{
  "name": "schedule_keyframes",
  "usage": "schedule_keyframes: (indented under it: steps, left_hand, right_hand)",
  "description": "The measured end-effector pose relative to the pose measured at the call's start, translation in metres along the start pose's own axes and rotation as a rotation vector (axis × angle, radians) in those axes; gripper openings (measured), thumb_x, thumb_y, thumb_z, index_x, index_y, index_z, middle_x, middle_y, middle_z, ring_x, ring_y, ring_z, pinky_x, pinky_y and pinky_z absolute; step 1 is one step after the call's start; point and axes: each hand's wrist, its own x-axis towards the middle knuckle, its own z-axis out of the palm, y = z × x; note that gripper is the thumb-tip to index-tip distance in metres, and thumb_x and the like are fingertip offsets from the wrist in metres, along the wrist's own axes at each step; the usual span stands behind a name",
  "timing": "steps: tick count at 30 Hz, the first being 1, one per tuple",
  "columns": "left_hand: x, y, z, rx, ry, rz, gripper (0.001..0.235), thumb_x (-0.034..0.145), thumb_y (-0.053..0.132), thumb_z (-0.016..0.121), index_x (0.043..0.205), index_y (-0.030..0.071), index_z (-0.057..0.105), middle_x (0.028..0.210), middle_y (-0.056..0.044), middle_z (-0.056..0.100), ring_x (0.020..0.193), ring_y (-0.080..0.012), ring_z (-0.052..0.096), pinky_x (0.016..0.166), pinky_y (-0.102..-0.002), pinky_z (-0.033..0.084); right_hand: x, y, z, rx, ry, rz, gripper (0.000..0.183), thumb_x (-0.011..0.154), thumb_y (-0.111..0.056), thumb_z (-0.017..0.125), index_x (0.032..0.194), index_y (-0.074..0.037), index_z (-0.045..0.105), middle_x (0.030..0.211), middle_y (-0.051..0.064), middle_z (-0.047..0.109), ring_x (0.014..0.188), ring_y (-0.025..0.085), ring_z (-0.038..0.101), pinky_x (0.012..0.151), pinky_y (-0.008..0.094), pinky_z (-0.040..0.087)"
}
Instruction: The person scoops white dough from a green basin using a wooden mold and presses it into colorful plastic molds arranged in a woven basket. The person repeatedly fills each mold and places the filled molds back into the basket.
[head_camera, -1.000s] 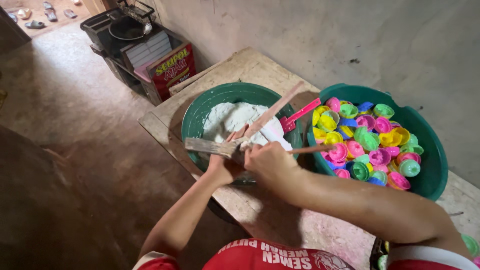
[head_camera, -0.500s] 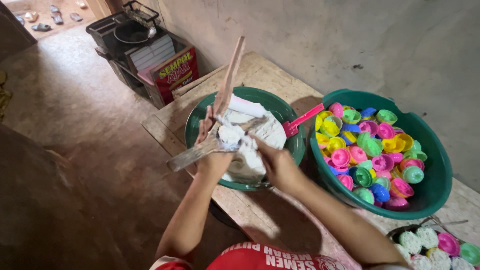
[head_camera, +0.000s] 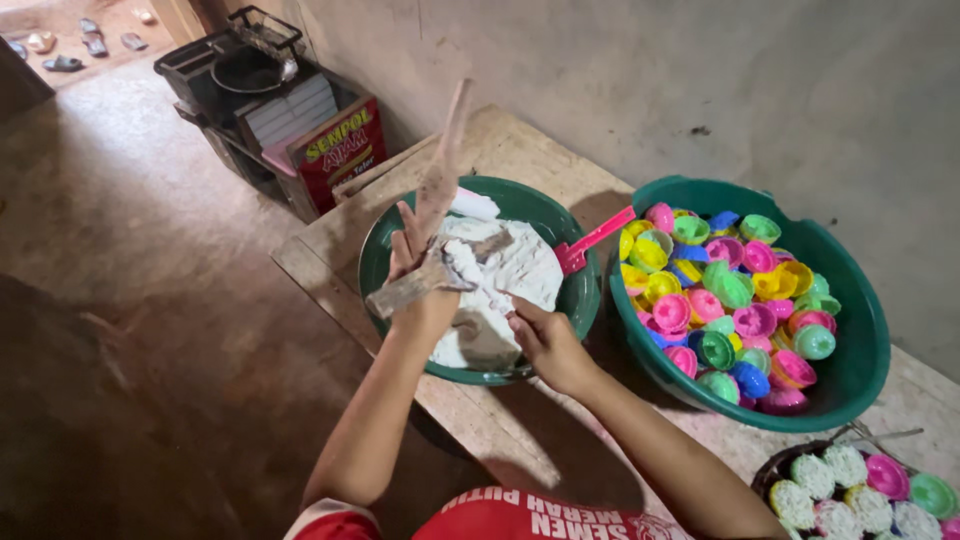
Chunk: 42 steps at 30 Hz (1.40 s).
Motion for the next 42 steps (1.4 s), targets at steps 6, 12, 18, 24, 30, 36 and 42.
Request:
schedule_keyframes:
  steps: [6, 12, 18, 24, 30, 36, 42]
  left_hand:
    - [0.014, -0.065, 0.018, -0.687, 0.098, -0.424, 0.045, 0.077, 0.017, 0.074, 0.118, 0.005, 0.064, 0.111, -0.019, 0.072, 0.1, -0.0324, 0.07, 0.088, -0.044, 0.055]
    - [-0.009, -0.012, 0.013, -1.984, -0.419, -0.642, 0.026, 0.091, 0.019, 0.068, 0.107, -0.001, 0.062, 0.092, -0.009, 0.062, 0.083, -0.0213, 0.064, 0.074, -0.035, 0.053]
    - [-0.075, 0.089, -0.027, -2.408, -1.136, -0.394, 0.054, 0.079, 0.012, 0.07, 0.129, 0.003, 0.054, 0.123, -0.014, 0.067, 0.094, -0.0242, 0.065, 0.087, -0.039, 0.054]
    - [-0.071, 0.089, -0.046, -1.745, -0.948, 0.0, 0.082, 0.075, 0.003, 0.082, 0.144, 0.013, 0.041, 0.14, -0.007, 0.055, 0.125, -0.0189, 0.056, 0.105, -0.042, 0.049]
    - [-0.066, 0.105, -0.061, -1.531, -1.176, 0.313, 0.06, 0.084, 0.02, 0.085, 0.135, 0.012, 0.053, 0.127, -0.006, 0.064, 0.118, -0.0157, 0.063, 0.104, -0.035, 0.052]
    - [-0.093, 0.154, -0.075, -1.133, -1.465, 0.377, 0.055, 0.085, 0.022, 0.081, 0.133, 0.011, 0.055, 0.119, -0.008, 0.067, 0.11, -0.015, 0.066, 0.096, -0.031, 0.055]
    - [-0.119, 0.214, -0.051, -1.151, -1.755, 0.314, 0.051, 0.085, 0.023, 0.074, 0.132, 0.011, 0.056, 0.116, -0.009, 0.069, 0.107, -0.0141, 0.069, 0.09, -0.027, 0.056]
  right_hand:
    - [-0.007, 0.057, -0.021, 0.221, -0.39, 0.272, 0.049, 0.103, -0.02, 0.052, 0.151, -0.011, 0.052, 0.077, 0.005, 0.057, 0.067, 0.012, 0.052, 0.06, 0.028, 0.047]
    - [0.047, 0.026, -0.047, 0.42, -0.107, 0.036, 0.081, 0.103, -0.035, 0.056, 0.168, -0.016, 0.011, 0.141, -0.005, 0.052, 0.104, 0.011, 0.058, 0.079, 0.026, 0.051]
    - [-0.011, -0.052, -0.062, 1.23, 0.209, -0.256, 0.085, 0.102, -0.055, 0.052, 0.159, 0.003, 0.027, 0.127, 0.025, 0.063, 0.112, 0.033, 0.068, 0.095, 0.045, 0.057]
    - [-0.101, -0.096, -0.117, 0.384, 0.414, -0.437, 0.078, 0.105, -0.031, 0.06, 0.167, -0.013, 0.015, 0.135, 0.023, 0.061, 0.107, 0.032, 0.068, 0.09, 0.043, 0.059]
    - [-0.173, -0.117, -0.113, -0.501, 0.341, -0.691, 0.081, 0.089, -0.005, 0.065, 0.16, -0.011, 0.026, 0.127, 0.031, 0.062, 0.105, 0.041, 0.073, 0.083, 0.044, 0.062]
    - [-0.216, -0.126, -0.089, -0.59, 0.383, -0.567, 0.074, 0.087, -0.01, 0.071, 0.152, -0.006, 0.035, 0.128, 0.032, 0.062, 0.108, 0.045, 0.071, 0.084, 0.046, 0.061]
    - [-0.279, -0.111, -0.099, -0.376, 0.52, -0.253, 0.076, 0.097, -0.022, 0.073, 0.158, -0.001, 0.032, 0.148, 0.026, 0.052, 0.137, 0.04, 0.053, 0.114, 0.047, 0.046]
